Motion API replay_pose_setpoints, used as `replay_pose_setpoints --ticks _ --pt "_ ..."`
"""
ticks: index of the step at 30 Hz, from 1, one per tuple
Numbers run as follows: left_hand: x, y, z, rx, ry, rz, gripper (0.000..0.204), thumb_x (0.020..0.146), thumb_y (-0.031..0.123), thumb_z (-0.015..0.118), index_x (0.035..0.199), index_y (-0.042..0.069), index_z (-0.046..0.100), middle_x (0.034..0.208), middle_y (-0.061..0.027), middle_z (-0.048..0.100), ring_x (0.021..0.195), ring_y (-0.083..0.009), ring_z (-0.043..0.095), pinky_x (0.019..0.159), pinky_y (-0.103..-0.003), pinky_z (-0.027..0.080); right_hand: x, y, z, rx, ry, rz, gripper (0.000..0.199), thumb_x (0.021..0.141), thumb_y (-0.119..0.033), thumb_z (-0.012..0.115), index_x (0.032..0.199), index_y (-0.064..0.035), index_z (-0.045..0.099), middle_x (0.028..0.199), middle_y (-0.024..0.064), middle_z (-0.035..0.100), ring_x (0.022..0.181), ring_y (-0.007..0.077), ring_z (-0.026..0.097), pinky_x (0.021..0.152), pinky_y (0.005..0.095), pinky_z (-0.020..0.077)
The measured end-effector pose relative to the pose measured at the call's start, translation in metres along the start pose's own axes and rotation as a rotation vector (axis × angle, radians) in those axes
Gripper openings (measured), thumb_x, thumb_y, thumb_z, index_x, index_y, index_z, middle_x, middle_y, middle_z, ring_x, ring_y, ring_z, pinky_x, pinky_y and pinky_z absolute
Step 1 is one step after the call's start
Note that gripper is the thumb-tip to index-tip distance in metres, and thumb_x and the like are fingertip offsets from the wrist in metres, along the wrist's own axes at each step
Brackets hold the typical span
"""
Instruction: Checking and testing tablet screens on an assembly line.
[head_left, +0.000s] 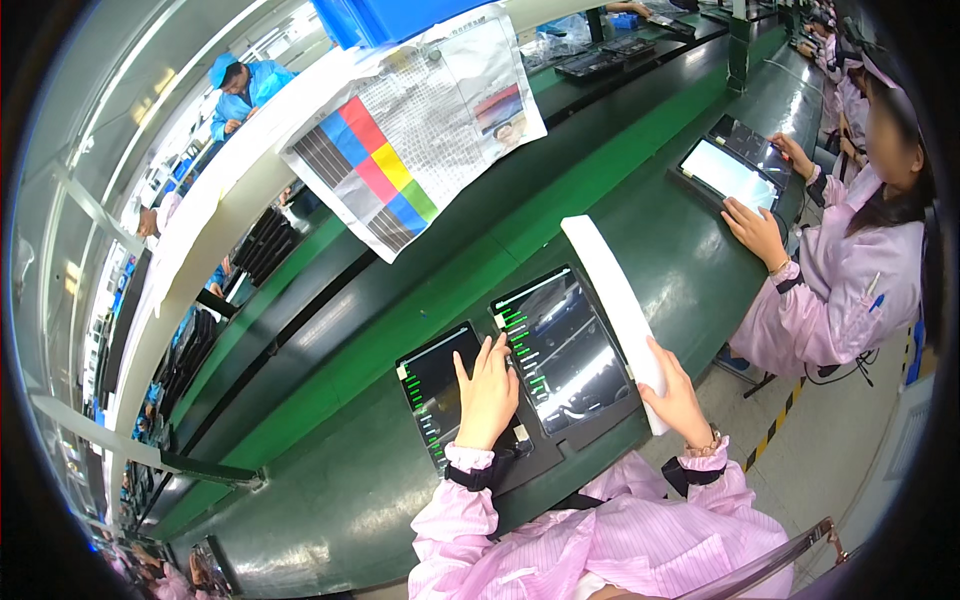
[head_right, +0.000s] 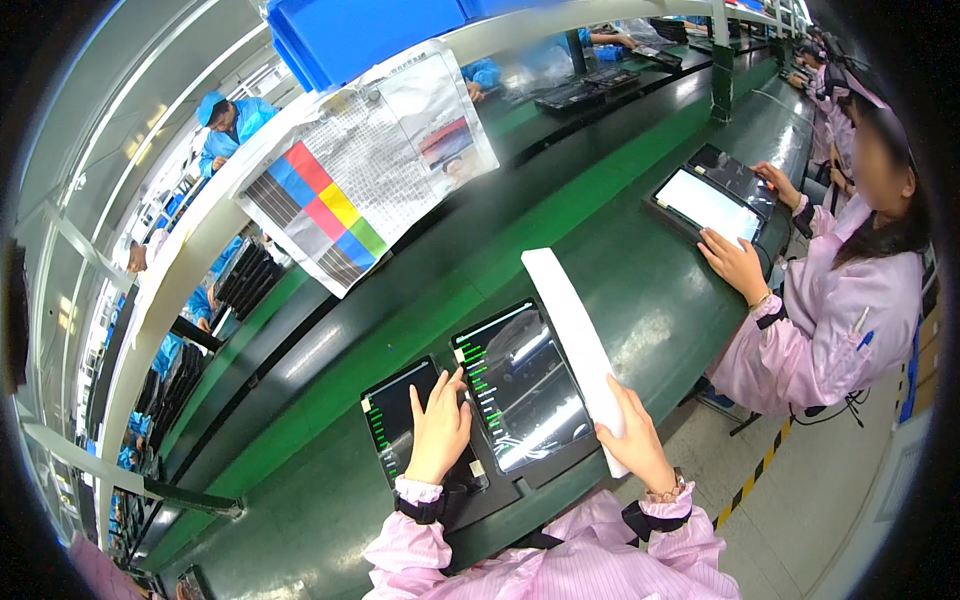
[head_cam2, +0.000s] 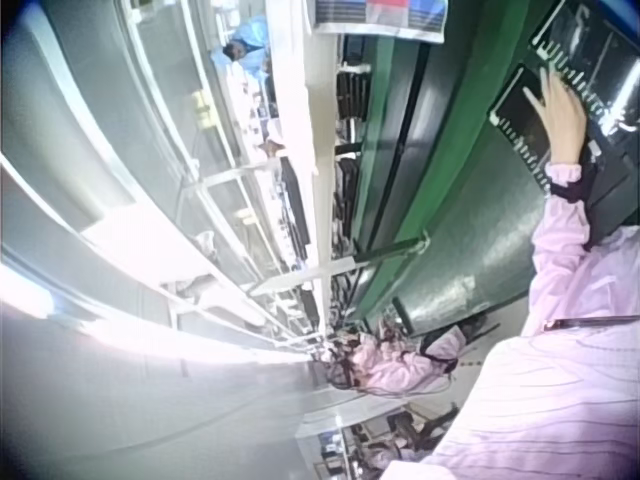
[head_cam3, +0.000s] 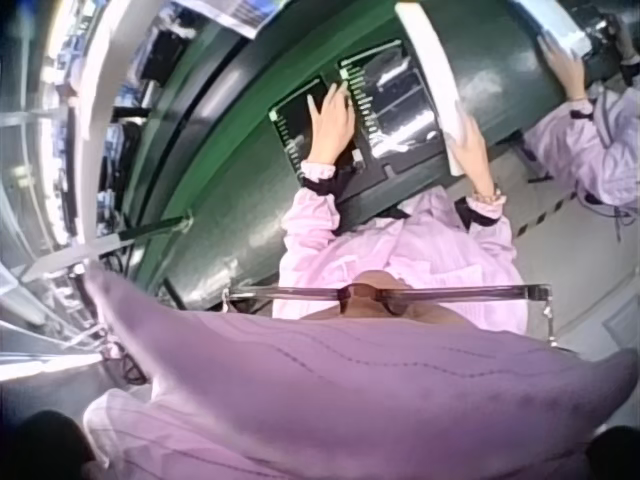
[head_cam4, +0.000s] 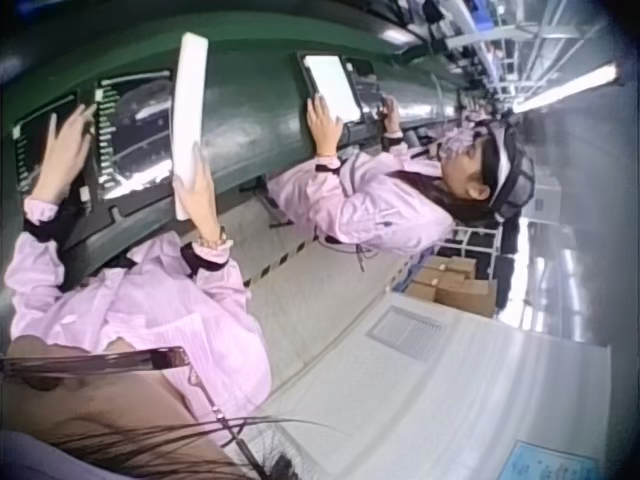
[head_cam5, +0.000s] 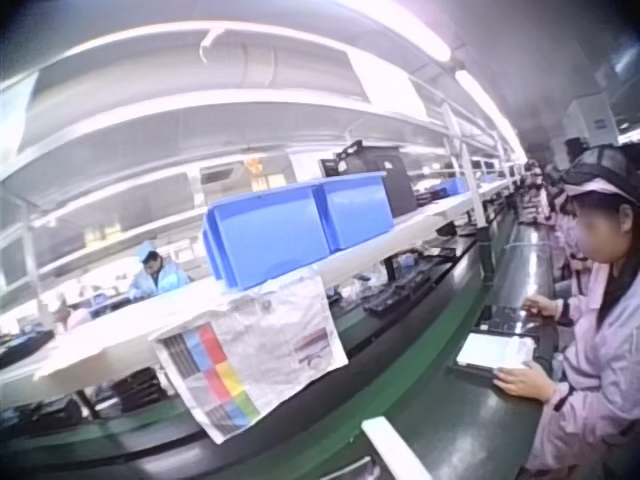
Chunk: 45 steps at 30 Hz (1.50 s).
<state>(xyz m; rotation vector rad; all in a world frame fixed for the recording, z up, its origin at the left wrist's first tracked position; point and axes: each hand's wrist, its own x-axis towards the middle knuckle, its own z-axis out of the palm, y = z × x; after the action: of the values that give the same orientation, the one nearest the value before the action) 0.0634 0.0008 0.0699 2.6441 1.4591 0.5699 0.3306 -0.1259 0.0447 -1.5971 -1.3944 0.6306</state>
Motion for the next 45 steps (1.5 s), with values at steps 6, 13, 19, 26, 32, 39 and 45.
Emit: replay_pose_setpoints --ticks 6,13,19,26,32,39,45 --pt "-0.007 0.006 -0.013 -0.022 -0.067 -0.009 0.034 0.088 0.009 0.052 0.121 0.003 0.046 0.138 -0.0065 0.047 0.135 -0.0247 0.037 0.111 -0.061 0.012 0.009 -0.003 0.003 -0.035 -0.018 -0.020 0.071 0.077 -0.009 0.065 0.142 -0.0033 0.036 0.130 0.0234 0.047 0.120 0.0387 0.050 0.099 0.0388 0.0411" --pt "0.011 -0.002 0.003 0.049 -0.062 0.048 0.036 0.083 0.006 0.053 0.118 0.001 0.049 0.134 -0.0082 0.050 0.133 -0.0252 0.039 0.111 -0.061 0.015 0.006 -0.010 0.007 -0.032 -0.043 -0.003 0.069 0.077 -0.007 0.064 0.141 -0.0045 0.038 0.133 0.0200 0.047 0.121 0.0366 0.050 0.100 0.0371 0.0407" --pt "0.014 -0.007 0.011 0.079 -0.085 0.059 0.037 0.082 0.007 0.054 0.118 0.001 0.050 0.130 -0.0088 0.053 0.131 -0.0254 0.042 0.110 -0.061 0.017 0.002 -0.007 0.006 -0.050 -0.032 0.005 0.070 0.077 -0.008 0.064 0.141 -0.0045 0.038 0.133 0.0200 0.047 0.120 0.0372 0.050 0.100 0.0378 0.0412" --pt "0.013 -0.009 0.003 0.076 -0.091 0.038 0.038 0.082 0.008 0.055 0.119 0.002 0.049 0.132 -0.0089 0.052 0.132 -0.0256 0.041 0.110 -0.062 0.016 0.003 -0.002 0.004 -0.069 -0.018 -0.032 0.070 0.077 -0.011 0.065 0.141 -0.0045 0.037 0.131 0.0240 0.046 0.122 0.0402 0.048 0.100 0.0393 0.0415" --pt "0.003 0.011 -0.023 0.050 -0.150 0.048 0.043 0.084 0.007 0.052 0.126 0.002 0.045 0.131 -0.0079 0.052 0.134 -0.0251 0.038 0.111 -0.061 0.012 0.005 -0.002 0.004 -0.059 -0.013 -0.042 0.070 0.077 -0.011 0.064 0.141 -0.0052 0.037 0.132 0.0245 0.045 0.122 0.0405 0.047 0.100 0.0398 0.0415" --pt "-0.046 0.047 -0.060 -0.034 -0.211 0.166 0.031 0.086 0.007 0.053 0.116 0.004 0.048 0.135 -0.0067 0.049 0.134 -0.0263 0.037 0.111 -0.063 0.011 0.013 -0.006 0.003 -0.124 -0.046 -0.020 0.065 0.077 -0.012 0.064 0.139 -0.0094 0.044 0.139 0.0240 0.039 0.123 0.0426 0.046 0.100 0.0406 0.0416" --pt "-0.074 0.058 -0.056 -0.078 -0.345 0.161 0.035 0.085 0.008 0.054 0.118 0.002 0.046 0.132 -0.0060 0.052 0.133 -0.0259 0.039 0.111 -0.063 0.011 0.020 -0.006 0.008 -0.169 -0.081 -0.060 0.061 0.075 -0.011 0.064 0.134 -0.0104 0.051 0.146 0.0256 0.031 0.119 0.0453 0.050 0.095 0.0413 0.0467"
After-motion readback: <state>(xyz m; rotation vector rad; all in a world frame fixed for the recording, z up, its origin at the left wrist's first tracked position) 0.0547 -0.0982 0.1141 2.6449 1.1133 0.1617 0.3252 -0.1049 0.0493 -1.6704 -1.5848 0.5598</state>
